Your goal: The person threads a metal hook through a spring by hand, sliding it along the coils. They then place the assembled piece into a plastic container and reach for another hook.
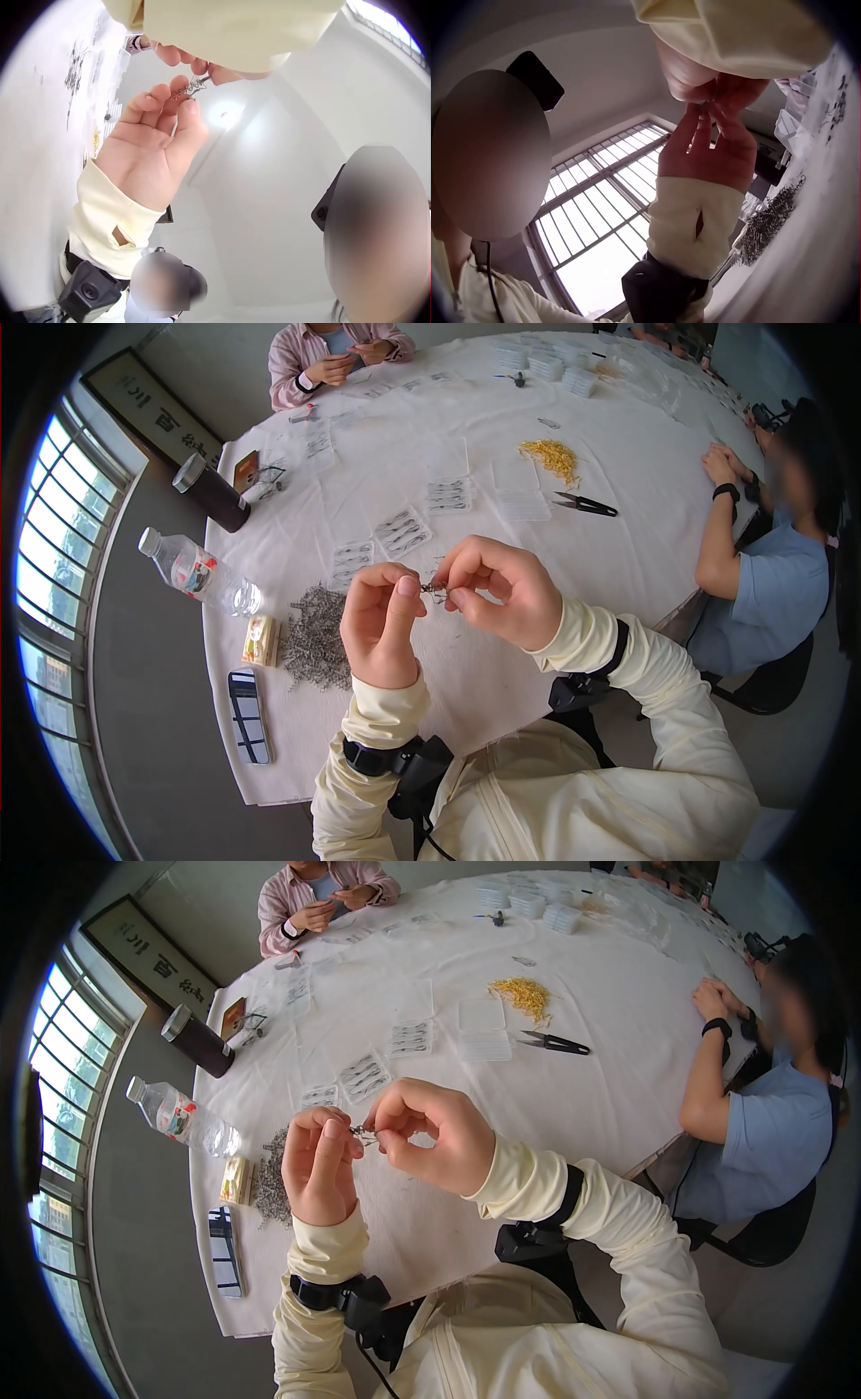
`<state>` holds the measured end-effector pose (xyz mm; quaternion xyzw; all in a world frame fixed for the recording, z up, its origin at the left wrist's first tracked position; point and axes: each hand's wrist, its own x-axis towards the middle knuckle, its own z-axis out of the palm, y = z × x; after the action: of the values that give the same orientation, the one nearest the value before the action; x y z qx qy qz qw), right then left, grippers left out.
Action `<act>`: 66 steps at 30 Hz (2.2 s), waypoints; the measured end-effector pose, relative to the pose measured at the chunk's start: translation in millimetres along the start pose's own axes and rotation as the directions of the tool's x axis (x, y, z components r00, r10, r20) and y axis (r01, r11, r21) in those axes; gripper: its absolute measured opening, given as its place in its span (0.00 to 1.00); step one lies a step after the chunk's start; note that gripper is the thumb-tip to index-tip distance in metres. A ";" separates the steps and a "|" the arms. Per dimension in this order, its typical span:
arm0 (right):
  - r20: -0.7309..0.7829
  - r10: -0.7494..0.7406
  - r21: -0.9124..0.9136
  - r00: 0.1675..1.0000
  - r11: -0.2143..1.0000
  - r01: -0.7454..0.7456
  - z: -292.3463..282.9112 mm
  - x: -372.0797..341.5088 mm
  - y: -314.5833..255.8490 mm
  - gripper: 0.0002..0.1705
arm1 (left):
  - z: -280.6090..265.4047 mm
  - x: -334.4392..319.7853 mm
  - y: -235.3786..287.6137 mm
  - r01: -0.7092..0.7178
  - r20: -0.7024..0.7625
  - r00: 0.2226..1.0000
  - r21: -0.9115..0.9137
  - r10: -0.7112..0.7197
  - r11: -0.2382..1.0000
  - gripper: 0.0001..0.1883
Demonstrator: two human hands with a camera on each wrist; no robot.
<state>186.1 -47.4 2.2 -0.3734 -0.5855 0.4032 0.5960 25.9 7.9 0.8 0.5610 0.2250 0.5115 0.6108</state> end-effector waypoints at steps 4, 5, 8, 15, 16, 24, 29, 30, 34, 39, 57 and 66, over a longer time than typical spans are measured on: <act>-0.068 -0.003 0.065 0.998 0.998 0.008 0.9 0.8 3.8 0.04 | -2.4 2.4 -3.3 0.029 -0.011 0.999 -0.092 -0.030 0.995 0.04; -0.067 0.022 0.100 0.998 0.995 -0.015 0.5 0.7 4.2 0.03 | -2.3 2.8 -3.5 0.027 -0.014 0.999 -0.114 -0.029 0.993 0.04; -0.081 0.050 0.128 0.995 0.991 -0.039 0.6 0.7 5.3 0.03 | -2.9 3.5 -3.7 0.014 -0.014 1.000 -0.134 -0.016 0.991 0.04; -0.101 0.046 0.152 0.994 0.988 -0.030 -1.8 0.1 5.6 0.04 | -2.9 4.4 -2.4 0.023 -0.020 0.999 -0.180 -0.027 0.983 0.05; -0.110 0.052 0.156 0.993 0.987 -0.034 -1.5 0.0 4.2 0.04 | -2.0 4.3 -0.5 0.041 -0.025 0.999 -0.188 -0.047 0.981 0.06; -0.116 0.033 0.159 0.993 0.987 -0.014 -2.4 0.1 7.3 0.04 | 0.3 3.4 3.8 -0.038 0.010 0.999 0.137 0.037 0.990 0.07; -0.103 -0.018 0.088 0.995 0.996 0.027 -2.0 0.2 9.9 0.04 | -0.6 4.0 1.5 -0.099 -0.058 0.991 0.261 0.118 0.960 0.04; -0.102 -0.018 0.088 0.995 0.996 0.027 -2.2 0.4 10.4 0.04 | -0.8 4.0 1.5 -0.099 -0.059 0.991 0.261 0.118 0.960 0.04; -0.117 0.005 0.081 0.993 0.997 0.005 -1.4 0.9 10.2 0.03 | -2.2 4.2 0.8 -0.080 -0.056 0.994 0.202 0.093 0.976 0.04; -0.172 -0.110 -0.087 0.979 0.992 0.096 -2.8 5.2 16.5 0.04 | -1.9 3.9 -0.4 -0.032 -0.067 0.997 0.119 0.040 0.992 0.04; -0.153 -0.046 -0.200 0.987 0.980 0.014 -5.1 4.7 16.9 0.05 | -5.0 3.8 -1.8 0.039 -0.040 0.999 0.038 -0.038 0.999 0.05; -0.066 0.020 -0.448 0.998 0.893 -0.048 -17.4 9.6 22.7 0.04 | -12.0 6.3 -27.8 0.163 -0.085 0.985 0.133 -0.153 0.978 0.07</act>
<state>202.4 -29.1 -15.4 -0.5230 -0.6381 0.2560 0.5037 28.4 23.1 -26.0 0.5632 0.3266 0.4650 0.5999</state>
